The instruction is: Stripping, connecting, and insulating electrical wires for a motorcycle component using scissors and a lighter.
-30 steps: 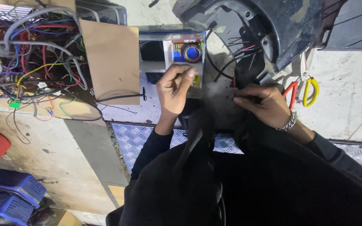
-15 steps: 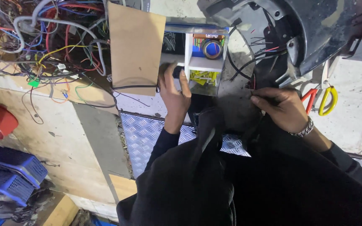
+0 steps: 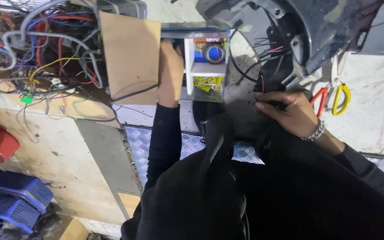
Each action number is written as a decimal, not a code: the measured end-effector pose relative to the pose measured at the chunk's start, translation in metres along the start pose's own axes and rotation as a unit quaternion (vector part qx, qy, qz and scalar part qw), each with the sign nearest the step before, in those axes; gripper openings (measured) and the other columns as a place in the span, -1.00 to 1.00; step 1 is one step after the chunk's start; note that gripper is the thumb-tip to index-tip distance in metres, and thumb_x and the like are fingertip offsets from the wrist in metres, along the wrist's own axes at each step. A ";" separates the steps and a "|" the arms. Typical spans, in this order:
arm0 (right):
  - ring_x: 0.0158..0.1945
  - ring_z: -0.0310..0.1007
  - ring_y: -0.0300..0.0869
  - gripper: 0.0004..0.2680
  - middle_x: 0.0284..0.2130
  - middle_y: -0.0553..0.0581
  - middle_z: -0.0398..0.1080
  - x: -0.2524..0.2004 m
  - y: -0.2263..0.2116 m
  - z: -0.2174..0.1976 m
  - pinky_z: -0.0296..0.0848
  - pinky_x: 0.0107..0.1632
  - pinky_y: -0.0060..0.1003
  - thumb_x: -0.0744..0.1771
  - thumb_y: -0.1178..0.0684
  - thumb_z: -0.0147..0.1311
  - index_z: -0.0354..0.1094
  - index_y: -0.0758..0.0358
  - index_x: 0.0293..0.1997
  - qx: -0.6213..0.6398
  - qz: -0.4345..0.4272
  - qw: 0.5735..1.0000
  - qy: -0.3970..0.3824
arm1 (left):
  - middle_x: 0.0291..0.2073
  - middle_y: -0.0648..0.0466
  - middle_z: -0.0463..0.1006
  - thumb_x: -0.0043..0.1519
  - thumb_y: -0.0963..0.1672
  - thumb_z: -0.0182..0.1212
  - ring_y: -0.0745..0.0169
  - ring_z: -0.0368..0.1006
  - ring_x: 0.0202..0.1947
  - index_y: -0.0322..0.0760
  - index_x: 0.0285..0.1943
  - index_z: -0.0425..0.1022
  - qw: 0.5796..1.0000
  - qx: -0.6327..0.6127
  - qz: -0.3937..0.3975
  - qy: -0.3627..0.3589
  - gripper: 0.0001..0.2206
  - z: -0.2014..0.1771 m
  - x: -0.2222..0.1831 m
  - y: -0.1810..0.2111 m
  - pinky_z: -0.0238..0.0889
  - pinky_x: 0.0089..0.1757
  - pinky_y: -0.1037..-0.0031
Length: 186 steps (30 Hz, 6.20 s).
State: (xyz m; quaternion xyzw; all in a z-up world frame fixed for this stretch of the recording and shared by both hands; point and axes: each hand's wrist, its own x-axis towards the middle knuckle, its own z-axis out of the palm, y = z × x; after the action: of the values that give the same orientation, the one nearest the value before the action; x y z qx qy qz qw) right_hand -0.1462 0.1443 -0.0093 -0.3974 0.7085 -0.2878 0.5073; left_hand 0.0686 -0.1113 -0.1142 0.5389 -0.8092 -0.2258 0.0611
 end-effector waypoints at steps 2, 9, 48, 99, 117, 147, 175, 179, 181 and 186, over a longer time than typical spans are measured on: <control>-0.44 0.52 -0.25 -0.85 -0.31 0.10 0.60 0.000 0.001 0.001 0.46 -0.33 -0.43 0.30 0.16 0.25 0.54 0.36 -0.09 0.024 -0.007 1.000 0.009 | -0.41 -0.12 0.56 0.17 -0.21 0.26 0.00 0.51 -0.48 -0.47 -0.24 0.50 0.997 0.041 0.057 0.033 -0.89 0.001 -0.003 -0.002 0.38 -0.37 0.35; -0.36 0.49 -0.25 -0.87 -0.27 0.10 0.56 0.001 -0.009 -0.005 0.44 -0.22 -0.42 0.31 0.25 0.22 0.51 0.39 -0.08 0.099 -0.003 0.994 0.039 | -0.35 -0.19 0.62 -0.01 -0.26 0.35 -0.04 0.60 -0.35 -0.54 -0.20 0.56 0.999 -0.026 -0.004 0.023 -0.78 0.034 0.002 -0.036 0.49 -0.24 0.37; -0.30 0.40 -0.25 -0.94 -0.42 0.19 0.47 -0.006 -0.040 -0.027 0.36 -0.23 -0.28 0.33 0.16 0.32 0.58 0.28 -0.17 0.152 0.006 0.981 0.119 | -0.26 -0.25 0.67 0.27 -0.17 0.36 0.17 0.64 -0.38 -0.36 0.04 0.55 0.710 -0.665 -0.100 -0.211 -0.79 -0.028 -0.092 0.144 0.13 -0.50 0.69; -0.11 0.58 -0.05 -0.63 -0.06 0.43 0.51 0.001 -0.032 -0.033 0.55 -0.04 -0.09 0.25 0.38 0.21 0.39 0.43 0.20 0.253 0.020 0.966 0.046 | -0.18 0.00 0.70 0.30 -0.15 0.37 0.41 0.60 -0.13 -0.17 0.26 0.47 0.798 -0.564 0.017 -0.213 -0.65 -0.034 -0.095 0.137 0.45 -0.22 0.64; 0.06 0.53 0.29 -0.74 -0.08 0.46 0.49 0.006 -0.034 -0.039 0.49 0.05 0.06 0.26 0.31 0.35 0.48 0.49 0.03 0.086 -0.194 0.968 0.132 | -0.46 0.04 0.65 0.19 -0.11 0.45 0.27 0.58 -0.44 -0.19 -0.12 0.64 0.862 -0.468 0.080 -0.178 -0.84 -0.026 -0.099 0.142 0.29 -0.49 0.62; -0.57 0.31 -0.20 -0.90 -0.58 0.29 0.34 -0.003 0.011 -0.005 0.31 -0.40 -0.36 0.42 0.24 0.17 0.43 0.53 -0.08 0.277 0.022 0.940 0.196 | -0.40 -0.02 0.67 0.11 -0.12 0.51 0.10 0.64 -0.36 -0.20 -0.12 0.57 0.838 -0.497 0.061 -0.218 -0.76 0.001 -0.109 0.148 0.51 -0.32 0.42; -0.34 0.43 0.02 -0.93 -0.33 0.30 0.53 0.059 -0.008 -0.059 0.40 -0.24 -0.19 0.29 0.36 0.31 0.57 0.52 -0.21 -0.268 -0.198 0.906 0.261 | -0.26 0.09 0.67 0.27 -0.29 0.23 0.46 0.53 -0.35 -0.36 0.05 0.55 0.791 -0.607 -0.072 -0.002 -0.81 0.133 -0.073 0.164 0.42 -0.25 0.67; -0.43 0.34 -0.08 -0.95 -0.31 0.19 0.39 0.067 0.000 -0.053 0.32 -0.37 -0.25 0.32 0.27 0.35 0.60 0.41 -0.21 -0.358 -0.182 0.872 0.281 | -0.19 0.16 0.64 0.27 -0.26 0.27 0.47 0.48 -0.27 -0.35 0.07 0.55 0.755 -0.649 -0.079 -0.049 -0.79 0.123 -0.072 0.169 0.38 -0.15 0.64; -0.39 0.35 -0.06 -0.95 -0.29 0.19 0.36 0.070 0.003 -0.051 0.34 -0.34 -0.24 0.33 0.25 0.34 0.60 0.40 -0.19 -0.376 -0.183 0.866 0.274 | -0.20 0.12 0.63 0.27 -0.25 0.27 0.45 0.47 -0.26 -0.38 0.07 0.54 0.739 -0.665 -0.075 -0.074 -0.80 0.127 -0.071 0.168 0.39 -0.13 0.62; -0.44 0.34 -0.10 -0.95 -0.28 0.15 0.35 0.072 0.013 -0.046 0.34 -0.40 -0.28 0.33 0.22 0.36 0.61 0.36 -0.21 -0.420 -0.182 0.843 0.283 | -0.24 0.12 0.65 0.26 -0.27 0.30 0.50 0.48 -0.31 -0.40 0.01 0.56 0.661 -0.740 -0.077 -0.096 -0.84 0.129 -0.071 0.169 0.42 -0.17 0.67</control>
State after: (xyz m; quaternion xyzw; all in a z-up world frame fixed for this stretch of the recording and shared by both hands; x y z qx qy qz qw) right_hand -0.2054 0.0898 -0.0399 -0.5956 0.7891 -0.1500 0.0083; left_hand -0.0887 0.0451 -0.1463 0.3517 -0.3320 -0.8047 0.3443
